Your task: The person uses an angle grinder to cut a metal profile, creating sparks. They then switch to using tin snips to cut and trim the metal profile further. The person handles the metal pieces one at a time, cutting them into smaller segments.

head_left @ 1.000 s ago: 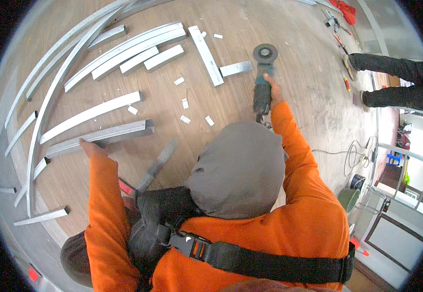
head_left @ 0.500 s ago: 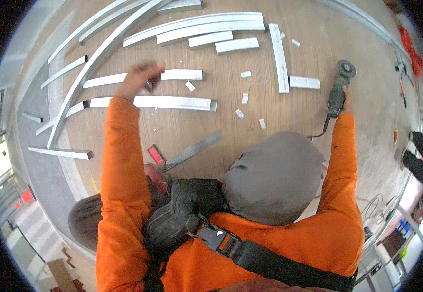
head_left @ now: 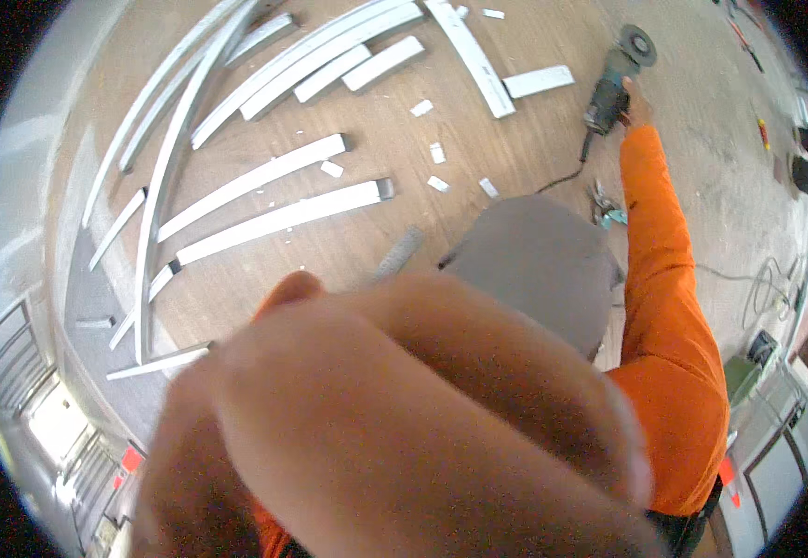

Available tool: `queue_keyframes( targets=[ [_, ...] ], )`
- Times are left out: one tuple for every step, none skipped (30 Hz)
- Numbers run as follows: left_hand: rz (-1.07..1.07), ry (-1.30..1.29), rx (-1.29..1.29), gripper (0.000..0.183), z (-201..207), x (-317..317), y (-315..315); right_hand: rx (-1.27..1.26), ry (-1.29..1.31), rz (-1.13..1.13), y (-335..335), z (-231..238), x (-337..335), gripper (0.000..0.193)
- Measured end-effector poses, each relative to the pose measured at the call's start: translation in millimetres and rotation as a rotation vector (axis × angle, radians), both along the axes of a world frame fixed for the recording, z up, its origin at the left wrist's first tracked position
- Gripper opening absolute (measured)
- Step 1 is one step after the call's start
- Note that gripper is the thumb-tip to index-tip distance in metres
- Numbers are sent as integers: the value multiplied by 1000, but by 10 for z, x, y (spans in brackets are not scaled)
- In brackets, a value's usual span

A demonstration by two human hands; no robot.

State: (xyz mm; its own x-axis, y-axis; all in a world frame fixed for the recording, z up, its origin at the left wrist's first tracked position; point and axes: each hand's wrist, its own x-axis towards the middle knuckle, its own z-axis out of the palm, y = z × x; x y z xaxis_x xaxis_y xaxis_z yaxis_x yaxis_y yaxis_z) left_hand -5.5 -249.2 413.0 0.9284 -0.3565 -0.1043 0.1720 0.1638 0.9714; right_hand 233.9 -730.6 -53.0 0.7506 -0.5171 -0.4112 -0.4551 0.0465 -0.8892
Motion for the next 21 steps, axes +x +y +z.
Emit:
queue_keyframes(
  targets=[
    [-16, -80, -1, 23, -58, -78, -63, -11, 66, -44, 139, 27, 18, 70],
    [-30, -148, -5, 23, -96, -126, -138, -23, 134, -88, 217, 96, -17, 70],
    [-26, -215, -5, 23, -143, -194, -183, 43, 68, -81, 447, 237, -48, 72],
    [-37, -277, -6, 23, -183, -236, -192, 11, 12, -53, 497, 239, -50, 71],
    [-48, -352, -13, 22, -229, -261, -221, -21, -47, -28, 537, 265, -75, 69],
    [-60, -404, -14, 22, -252, -278, -232, -51, -101, -9, 556, 255, -112, 68],
    [-91, -453, -21, 22, -286, -252, -233, -26, -119, -56, 401, 175, -136, 65],
    [-110, -500, -27, 21, -313, -229, -238, 24, -109, -106, 209, 72, -134, 62],
    [-128, -540, -31, 21, -338, -227, -242, 39, -101, -151, 45, -37, -190, 58],
    [-143, -579, -42, 21, -382, -215, -229, -32, -101, -153, -114, -138, -310, 55],
    [-152, -609, -55, 20, -424, -199, -234, -290, -121, -64, -221, -237, -511, 55],
    [-201, -642, -68, 20, -446, -156, -262, -540, -142, -18, -431, -379, -831, 55],
    [-157, -655, -31, 20, -500, -197, -334, -766, -153, 142, -26, -238, -1039, 56],
    [-147, -689, -37, 20, -513, -211, -366, -963, -154, 244, 4, -176, -1315, 55],
    [-151, -707, -26, 19, -517, -199, -408, -1153, -153, 341, 38, -151, -1591, 55],
    [-145, -728, -10, 19, -540, -194, -458, -1231, -3, 487, 118, -66, -1879, 66],
    [-133, -743, 5, 19, -573, -185, -489, -1307, 149, 638, 167, 11, -2115, 80],
    [-167, -762, -10, 19, -595, -118, -483, -1311, 403, 672, 50, -144, -2372, 84],
    [-185, -774, -5, 18, -575, -81, -485, -1302, 634, 757, -45, -343, -2559, 89],
    [-212, -791, -57, 18, -522, 4, -351, -1561, 666, 833, -646, -855, -2934, 90],
    [-160, -812, -112, 18, -496, 19, 20, -1920, 675, 933, -1236, -1049, -3043, 90]
  ],
)
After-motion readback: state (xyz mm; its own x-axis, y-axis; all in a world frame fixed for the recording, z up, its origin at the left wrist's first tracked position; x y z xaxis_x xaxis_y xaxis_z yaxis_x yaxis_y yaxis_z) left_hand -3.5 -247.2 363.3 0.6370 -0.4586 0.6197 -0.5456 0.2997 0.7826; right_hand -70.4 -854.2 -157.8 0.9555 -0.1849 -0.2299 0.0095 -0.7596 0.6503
